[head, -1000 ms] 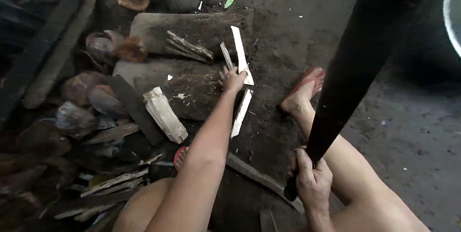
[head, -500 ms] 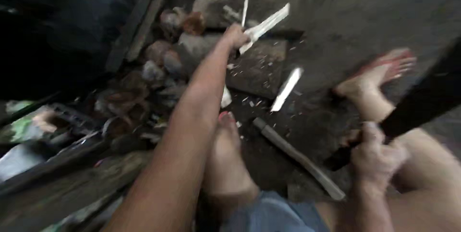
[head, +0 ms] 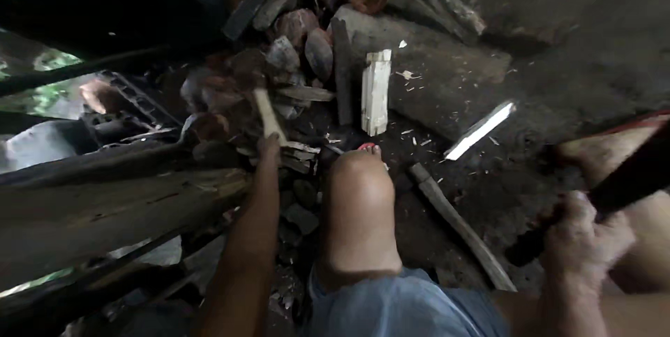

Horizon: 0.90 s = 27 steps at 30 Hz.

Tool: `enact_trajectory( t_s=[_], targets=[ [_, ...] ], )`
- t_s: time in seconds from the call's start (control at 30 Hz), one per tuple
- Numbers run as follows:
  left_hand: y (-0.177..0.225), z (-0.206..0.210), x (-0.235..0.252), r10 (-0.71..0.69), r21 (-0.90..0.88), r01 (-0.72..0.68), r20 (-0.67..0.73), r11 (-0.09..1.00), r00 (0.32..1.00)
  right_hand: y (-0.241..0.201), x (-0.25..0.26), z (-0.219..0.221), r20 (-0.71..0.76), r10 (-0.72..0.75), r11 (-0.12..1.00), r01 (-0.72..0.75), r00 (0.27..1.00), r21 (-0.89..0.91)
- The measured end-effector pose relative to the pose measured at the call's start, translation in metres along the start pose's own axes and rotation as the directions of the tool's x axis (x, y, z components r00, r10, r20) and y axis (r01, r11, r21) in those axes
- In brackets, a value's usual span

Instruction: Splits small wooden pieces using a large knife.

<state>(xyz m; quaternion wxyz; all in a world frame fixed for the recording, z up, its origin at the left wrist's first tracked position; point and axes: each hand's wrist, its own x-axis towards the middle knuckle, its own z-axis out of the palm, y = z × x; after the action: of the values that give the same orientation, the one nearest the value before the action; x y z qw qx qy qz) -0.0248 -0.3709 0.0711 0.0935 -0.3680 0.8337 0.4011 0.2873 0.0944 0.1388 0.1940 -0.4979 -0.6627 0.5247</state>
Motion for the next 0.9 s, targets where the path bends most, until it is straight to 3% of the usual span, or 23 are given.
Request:
enact_trajectory(
  t_s=[0.07,0.13,0.2,0.27,0.33,0.47,0.57,0.63,0.77,0.9],
  targets=[
    [-0.023,0.004,-0.002,-0.088,-0.054,0.086,-0.038,0.995,0.995,-0.002,-0.003,0.004,-0.001,-0.004,0.998,0.004,1.0,-0.07],
    [-0.021,0.012,-0.01,-0.069,0.027,0.071,-0.079,0.997,0.994,0.004,0.0,0.003,0.002,-0.055,0.991,0.055,0.998,-0.119],
    [0.006,0.025,-0.013,0.1,0.187,-0.082,-0.09,0.979,0.991,0.006,0.001,0.006,-0.004,-0.083,0.985,0.081,0.997,-0.153],
    [0.048,0.046,-0.023,0.336,0.218,-0.33,0.007,0.919,0.942,0.005,0.003,0.008,0.003,-0.095,0.981,0.094,0.995,-0.168],
    [0.098,0.075,-0.039,0.519,0.221,-0.556,0.206,0.802,0.83,0.01,0.007,0.008,0.033,-0.113,0.972,0.118,0.993,-0.202],
    [0.206,0.162,-0.094,0.641,0.273,-0.877,0.602,0.395,0.476,0.021,0.014,0.01,0.074,-0.087,0.97,0.101,0.993,-0.222],
    [0.256,0.255,-0.132,0.605,0.258,-0.965,0.762,0.043,0.231,0.027,0.018,0.012,0.082,-0.043,0.982,0.058,0.996,-0.181],
    [0.272,0.324,-0.142,0.564,0.239,-0.96,0.817,-0.145,0.118,0.033,0.024,0.011,0.081,-0.013,0.986,0.027,0.997,-0.164],
    [0.282,0.434,-0.145,0.501,0.242,-0.914,0.864,-0.325,0.05,0.039,0.041,0.002,0.061,0.053,0.978,-0.039,0.997,-0.207],
    [0.285,0.497,-0.136,0.484,0.294,-0.888,0.87,-0.354,0.095,0.041,0.052,-0.005,0.073,0.093,0.986,-0.082,0.993,-0.144]
  ],
)
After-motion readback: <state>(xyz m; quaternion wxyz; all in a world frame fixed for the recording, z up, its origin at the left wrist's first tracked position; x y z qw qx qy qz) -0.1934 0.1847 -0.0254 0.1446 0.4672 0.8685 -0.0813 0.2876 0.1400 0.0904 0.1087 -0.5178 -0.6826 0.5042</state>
